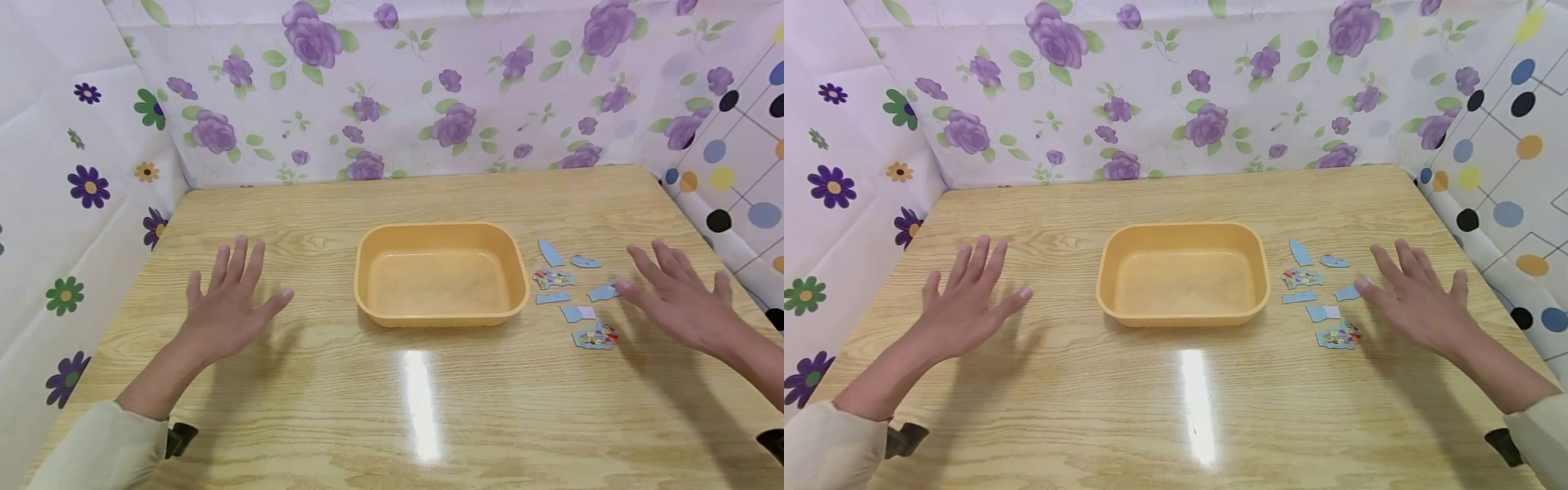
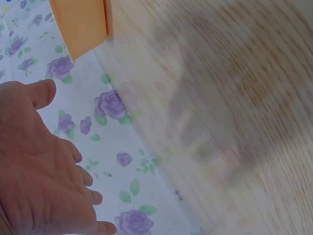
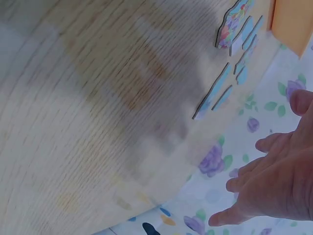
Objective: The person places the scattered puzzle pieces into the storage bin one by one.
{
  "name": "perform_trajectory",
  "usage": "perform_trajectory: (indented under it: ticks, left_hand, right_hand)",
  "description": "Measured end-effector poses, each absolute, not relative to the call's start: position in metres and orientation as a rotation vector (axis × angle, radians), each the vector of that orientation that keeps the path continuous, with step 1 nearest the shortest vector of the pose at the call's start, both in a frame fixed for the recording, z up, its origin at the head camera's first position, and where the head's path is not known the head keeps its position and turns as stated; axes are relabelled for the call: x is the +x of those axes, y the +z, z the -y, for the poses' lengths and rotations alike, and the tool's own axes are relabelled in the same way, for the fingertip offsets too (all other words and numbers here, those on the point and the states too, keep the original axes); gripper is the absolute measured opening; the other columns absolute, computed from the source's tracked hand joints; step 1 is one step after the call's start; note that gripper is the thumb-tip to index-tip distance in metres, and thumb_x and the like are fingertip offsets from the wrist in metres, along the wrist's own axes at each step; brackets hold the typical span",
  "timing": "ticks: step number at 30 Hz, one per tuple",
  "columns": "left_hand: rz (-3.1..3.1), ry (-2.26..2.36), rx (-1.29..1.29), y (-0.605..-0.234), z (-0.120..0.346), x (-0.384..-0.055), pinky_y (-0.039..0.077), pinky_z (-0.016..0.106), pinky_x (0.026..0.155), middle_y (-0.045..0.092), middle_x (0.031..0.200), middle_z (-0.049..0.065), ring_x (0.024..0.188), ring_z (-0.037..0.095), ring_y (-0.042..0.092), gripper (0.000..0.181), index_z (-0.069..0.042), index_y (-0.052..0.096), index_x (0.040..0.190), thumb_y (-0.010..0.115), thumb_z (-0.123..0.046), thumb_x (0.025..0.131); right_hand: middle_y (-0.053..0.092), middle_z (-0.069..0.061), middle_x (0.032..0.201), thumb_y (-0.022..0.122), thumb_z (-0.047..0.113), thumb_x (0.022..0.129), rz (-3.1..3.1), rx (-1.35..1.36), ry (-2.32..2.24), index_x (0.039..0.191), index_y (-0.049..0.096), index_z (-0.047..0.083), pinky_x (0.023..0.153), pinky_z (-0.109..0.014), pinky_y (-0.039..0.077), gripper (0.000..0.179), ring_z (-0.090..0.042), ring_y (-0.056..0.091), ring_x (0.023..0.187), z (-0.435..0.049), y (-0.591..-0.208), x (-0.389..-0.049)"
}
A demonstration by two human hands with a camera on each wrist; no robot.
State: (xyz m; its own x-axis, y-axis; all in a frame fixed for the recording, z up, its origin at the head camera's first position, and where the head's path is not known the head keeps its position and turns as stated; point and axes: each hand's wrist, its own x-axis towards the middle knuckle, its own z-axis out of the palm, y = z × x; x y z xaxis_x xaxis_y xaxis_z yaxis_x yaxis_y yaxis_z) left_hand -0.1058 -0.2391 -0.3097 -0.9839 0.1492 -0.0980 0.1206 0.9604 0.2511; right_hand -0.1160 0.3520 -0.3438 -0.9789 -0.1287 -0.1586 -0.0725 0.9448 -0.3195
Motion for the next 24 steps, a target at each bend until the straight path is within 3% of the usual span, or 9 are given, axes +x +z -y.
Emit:
perform_trajectory:
  ticks: [18, 24]
  left_hand:
    - [-2.981, 0.397, 0.267, -0.307, 0.222, -0.111, -0.012, 0.072, 0.103, -0.026, 0.156, 0.003, 0.142, 0.029, -0.025, 0.087, -0.017, -0.014, 0.153, 0.029, -0.066, 0.096]
    - [-2.964, 0.413, 0.285, -0.306, 0.216, -0.112, -0.011, 0.072, 0.104, -0.026, 0.156, 0.002, 0.142, 0.027, -0.025, 0.088, -0.019, -0.015, 0.153, 0.029, -0.068, 0.095]
  right_hand:
    - [-0.025, -0.015, 0.155, 0.033, 0.051, 0.102, -2.874, -0.221, -0.496, 0.155, -0.005, 0.019, 0.09, -0.081, -0.015, 0.074, -0.036, -0.029, 0.139, -0.345, -0.335, -0.137]
    - [-0.024, -0.017, 0.155, 0.032, 0.051, 0.102, -2.858, -0.234, -0.484, 0.155, -0.004, 0.018, 0.091, -0.081, -0.012, 0.073, -0.04, -0.025, 0.14, -0.343, -0.336, -0.142]
